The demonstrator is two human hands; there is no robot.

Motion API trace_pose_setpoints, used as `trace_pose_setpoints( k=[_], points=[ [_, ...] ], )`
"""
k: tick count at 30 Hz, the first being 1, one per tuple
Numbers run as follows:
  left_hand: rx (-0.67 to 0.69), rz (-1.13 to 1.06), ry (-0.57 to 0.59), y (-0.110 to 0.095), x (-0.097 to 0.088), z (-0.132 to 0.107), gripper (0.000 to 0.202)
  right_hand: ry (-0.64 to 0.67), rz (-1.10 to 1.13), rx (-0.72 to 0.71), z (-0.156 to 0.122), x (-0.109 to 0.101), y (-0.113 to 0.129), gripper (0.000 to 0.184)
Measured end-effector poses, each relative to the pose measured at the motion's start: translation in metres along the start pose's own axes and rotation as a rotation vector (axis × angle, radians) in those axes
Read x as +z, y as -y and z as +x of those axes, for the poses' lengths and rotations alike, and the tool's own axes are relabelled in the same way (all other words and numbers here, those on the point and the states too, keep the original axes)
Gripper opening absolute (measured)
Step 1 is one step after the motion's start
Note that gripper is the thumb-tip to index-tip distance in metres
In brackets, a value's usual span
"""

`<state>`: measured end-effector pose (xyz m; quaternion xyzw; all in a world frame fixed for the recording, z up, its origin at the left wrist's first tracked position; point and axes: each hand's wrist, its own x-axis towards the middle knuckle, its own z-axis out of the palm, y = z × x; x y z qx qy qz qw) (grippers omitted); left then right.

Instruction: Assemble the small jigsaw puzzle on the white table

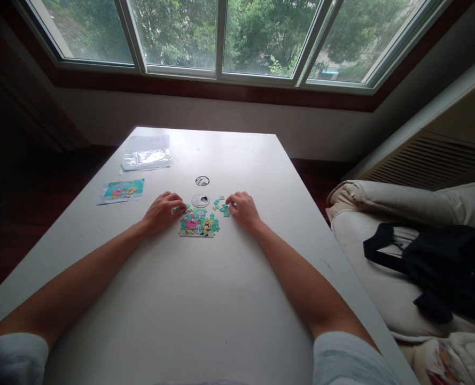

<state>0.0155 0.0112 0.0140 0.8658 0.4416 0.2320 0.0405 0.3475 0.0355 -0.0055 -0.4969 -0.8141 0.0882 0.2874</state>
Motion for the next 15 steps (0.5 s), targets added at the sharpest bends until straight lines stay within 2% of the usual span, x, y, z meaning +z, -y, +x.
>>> trace_pose_setpoints(
  k=[4, 10, 15],
  points=[
    [-0.027, 0.023, -0.044, 0.005, -0.001, 0.0, 0.02, -0.016, -0.016, 0.038, 0.001, -0.006, -0.01, 0.019],
    [-0.192, 0.077, -0.121, 0.022, -0.003, -0.002, 0.025, -0.045, -0.024, 0.087, 0.002, -0.011, -0.018, 0.019],
    [-0.281, 0.101, -0.128, 0.033, -0.002, -0.003, 0.026, 0.007, 0.043, 0.082, 0.002, -0.011, -0.017, 0.021]
  ],
)
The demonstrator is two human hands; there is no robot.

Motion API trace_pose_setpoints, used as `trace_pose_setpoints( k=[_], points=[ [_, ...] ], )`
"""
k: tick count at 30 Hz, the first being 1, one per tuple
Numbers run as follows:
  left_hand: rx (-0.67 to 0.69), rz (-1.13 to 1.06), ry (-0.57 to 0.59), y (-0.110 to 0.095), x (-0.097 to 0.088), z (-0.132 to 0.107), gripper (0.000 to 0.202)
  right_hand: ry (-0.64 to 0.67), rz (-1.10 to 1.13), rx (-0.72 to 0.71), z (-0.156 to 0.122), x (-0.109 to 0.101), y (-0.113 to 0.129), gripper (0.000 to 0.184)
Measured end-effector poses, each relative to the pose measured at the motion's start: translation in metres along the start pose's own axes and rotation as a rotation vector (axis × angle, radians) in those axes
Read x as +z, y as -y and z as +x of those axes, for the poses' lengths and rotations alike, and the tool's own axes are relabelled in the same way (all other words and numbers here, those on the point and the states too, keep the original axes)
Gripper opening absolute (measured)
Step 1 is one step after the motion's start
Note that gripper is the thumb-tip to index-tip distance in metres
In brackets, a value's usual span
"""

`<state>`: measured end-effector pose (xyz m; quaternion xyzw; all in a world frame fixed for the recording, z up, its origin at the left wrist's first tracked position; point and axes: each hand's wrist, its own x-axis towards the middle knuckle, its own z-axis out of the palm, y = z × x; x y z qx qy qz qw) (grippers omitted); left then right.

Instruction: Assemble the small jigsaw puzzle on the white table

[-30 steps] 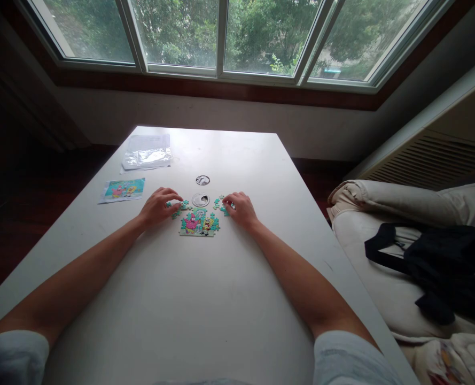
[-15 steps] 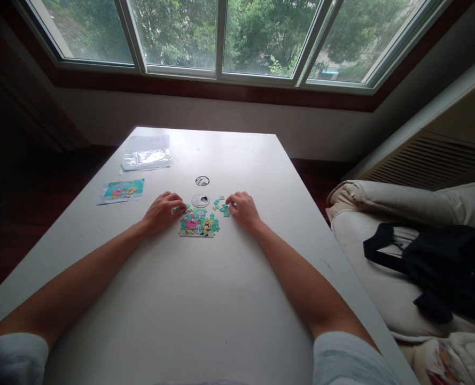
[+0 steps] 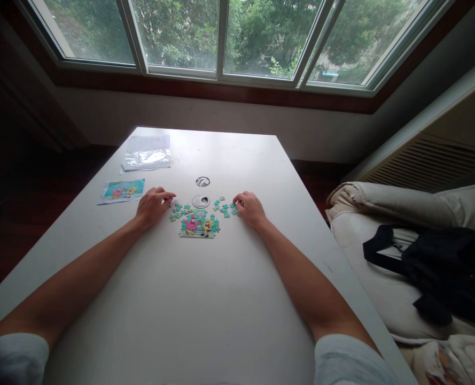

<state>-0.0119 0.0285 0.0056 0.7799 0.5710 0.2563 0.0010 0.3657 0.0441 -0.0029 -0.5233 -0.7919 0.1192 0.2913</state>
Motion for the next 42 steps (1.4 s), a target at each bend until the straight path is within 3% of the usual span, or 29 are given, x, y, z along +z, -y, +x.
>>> trace_pose_setpoints(
  k=[4, 11, 15, 19, 29, 37, 42],
  points=[
    [-0.008, -0.027, 0.041, 0.001, 0.003, -0.001, 0.025, 0.075, 0.119, -0.028, 0.0, 0.0, 0.003, 0.025],
    [0.012, -0.08, 0.076, -0.003, 0.004, 0.0, 0.026, -0.006, 0.34, 0.068, 0.003, 0.005, -0.005, 0.028],
    [-0.027, -0.082, 0.04, -0.001, 0.005, 0.0, 0.028, 0.081, 0.458, 0.02, 0.003, 0.008, 0.001, 0.033],
    [-0.049, -0.08, 0.018, 0.002, 0.006, 0.0, 0.025, 0.166, 0.468, -0.046, 0.003, 0.008, 0.009, 0.034],
    [0.093, -0.205, 0.136, -0.005, 0.004, 0.002, 0.029, 0.24, 0.584, -0.012, 0.0, 0.004, 0.012, 0.031],
    [0.068, -0.336, 0.163, -0.005, 0.001, 0.003, 0.035, 0.239, 0.488, -0.162, 0.002, 0.004, 0.021, 0.032],
    [0.014, -0.4, 0.181, -0.002, 0.001, 0.004, 0.041, 0.246, 0.496, -0.155, 0.0, 0.004, 0.022, 0.031]
  ],
)
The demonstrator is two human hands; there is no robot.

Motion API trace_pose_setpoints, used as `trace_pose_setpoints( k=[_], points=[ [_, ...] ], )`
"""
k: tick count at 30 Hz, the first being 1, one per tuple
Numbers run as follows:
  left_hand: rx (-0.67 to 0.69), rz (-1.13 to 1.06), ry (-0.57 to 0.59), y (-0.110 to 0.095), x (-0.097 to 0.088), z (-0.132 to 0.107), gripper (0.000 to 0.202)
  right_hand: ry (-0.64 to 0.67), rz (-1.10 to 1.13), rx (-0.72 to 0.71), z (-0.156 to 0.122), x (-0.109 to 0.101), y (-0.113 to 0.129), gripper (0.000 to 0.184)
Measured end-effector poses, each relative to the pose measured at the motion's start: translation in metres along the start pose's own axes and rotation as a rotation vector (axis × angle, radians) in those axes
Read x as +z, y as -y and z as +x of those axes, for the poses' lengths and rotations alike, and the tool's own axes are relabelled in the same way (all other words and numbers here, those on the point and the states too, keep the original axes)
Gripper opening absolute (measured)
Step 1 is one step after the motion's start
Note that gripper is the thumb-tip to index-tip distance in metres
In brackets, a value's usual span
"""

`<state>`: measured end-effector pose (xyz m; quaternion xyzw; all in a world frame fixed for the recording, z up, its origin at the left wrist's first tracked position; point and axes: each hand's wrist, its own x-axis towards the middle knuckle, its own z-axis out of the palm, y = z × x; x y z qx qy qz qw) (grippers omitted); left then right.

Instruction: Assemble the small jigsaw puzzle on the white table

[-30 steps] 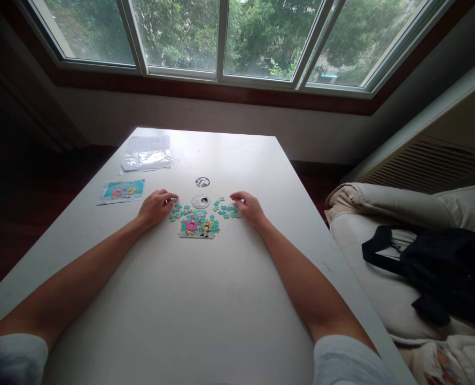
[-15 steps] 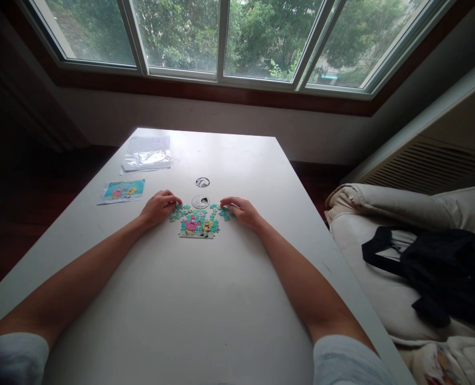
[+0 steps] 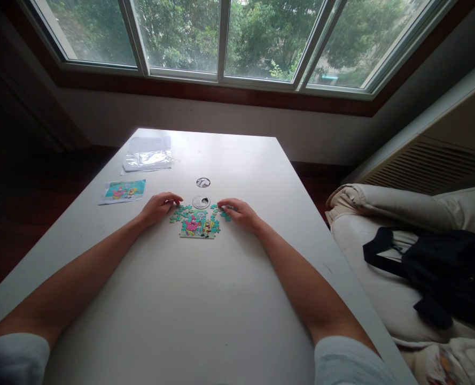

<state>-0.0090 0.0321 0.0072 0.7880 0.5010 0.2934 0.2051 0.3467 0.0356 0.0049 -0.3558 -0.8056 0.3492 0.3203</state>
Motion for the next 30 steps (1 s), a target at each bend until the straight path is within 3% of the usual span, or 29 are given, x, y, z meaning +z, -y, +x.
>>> trace_pose_setpoints(
  k=[9, 17, 26, 30],
  points=[
    [0.079, 0.011, 0.0, -0.0045, 0.0015, -0.0019, 0.025, -0.008, -0.039, -0.025, -0.0008, 0.0002, -0.0007, 0.031],
    [0.071, 0.103, -0.044, 0.0005, 0.0039, -0.0006, 0.023, -0.014, -0.049, -0.022, -0.001, -0.0003, 0.0002, 0.031],
    [0.244, 0.131, 0.042, -0.0065, 0.0044, -0.0025, 0.02, -0.009, -0.033, -0.031, -0.0009, 0.0002, -0.0022, 0.03],
    [0.238, 0.14, 0.046, -0.0084, 0.0047, -0.0029, 0.018, -0.009, -0.027, -0.031, -0.001, 0.0006, -0.0046, 0.03]
  ],
)
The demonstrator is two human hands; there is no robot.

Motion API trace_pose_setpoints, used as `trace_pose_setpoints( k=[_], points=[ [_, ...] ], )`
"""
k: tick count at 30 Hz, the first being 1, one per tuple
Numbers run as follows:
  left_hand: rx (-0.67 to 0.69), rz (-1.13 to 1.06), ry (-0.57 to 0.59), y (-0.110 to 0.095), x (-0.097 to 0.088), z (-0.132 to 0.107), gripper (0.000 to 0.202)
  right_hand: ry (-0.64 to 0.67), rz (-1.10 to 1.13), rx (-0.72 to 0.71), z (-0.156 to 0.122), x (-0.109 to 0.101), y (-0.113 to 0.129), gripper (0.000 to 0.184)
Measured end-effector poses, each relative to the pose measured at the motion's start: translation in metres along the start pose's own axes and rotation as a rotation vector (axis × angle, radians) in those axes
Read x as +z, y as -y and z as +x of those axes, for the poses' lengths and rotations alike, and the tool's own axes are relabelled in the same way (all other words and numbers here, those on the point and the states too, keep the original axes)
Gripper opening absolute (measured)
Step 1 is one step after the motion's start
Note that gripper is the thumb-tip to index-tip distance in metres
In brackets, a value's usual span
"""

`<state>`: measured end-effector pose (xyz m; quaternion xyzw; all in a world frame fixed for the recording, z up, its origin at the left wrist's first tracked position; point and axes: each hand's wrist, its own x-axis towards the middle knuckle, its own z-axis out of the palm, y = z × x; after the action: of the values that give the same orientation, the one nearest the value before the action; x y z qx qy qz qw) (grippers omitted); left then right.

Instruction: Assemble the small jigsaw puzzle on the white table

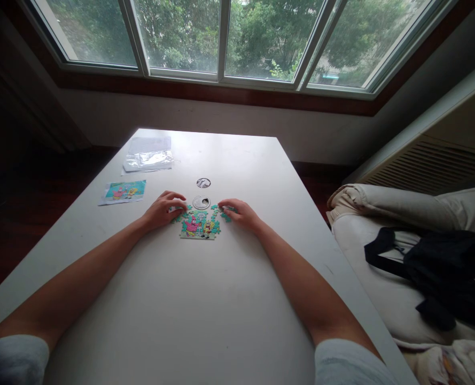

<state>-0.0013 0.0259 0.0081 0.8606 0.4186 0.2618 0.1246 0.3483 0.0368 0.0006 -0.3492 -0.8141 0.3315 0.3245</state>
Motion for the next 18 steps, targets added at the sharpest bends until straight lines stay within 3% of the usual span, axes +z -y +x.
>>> trace_pose_setpoints(
  k=[9, 14, 18],
  points=[
    [-0.18, 0.007, -0.118, 0.012, 0.0, 0.0, 0.039, -0.005, -0.024, -0.009, -0.001, 0.0, -0.002, 0.03],
    [-0.274, 0.007, -0.116, 0.018, -0.003, 0.001, 0.034, -0.008, -0.026, -0.002, -0.001, 0.0, -0.003, 0.03],
    [-0.365, -0.172, -0.045, 0.028, -0.015, 0.002, 0.025, 0.002, -0.016, -0.003, -0.001, 0.0, -0.003, 0.03]
  ],
)
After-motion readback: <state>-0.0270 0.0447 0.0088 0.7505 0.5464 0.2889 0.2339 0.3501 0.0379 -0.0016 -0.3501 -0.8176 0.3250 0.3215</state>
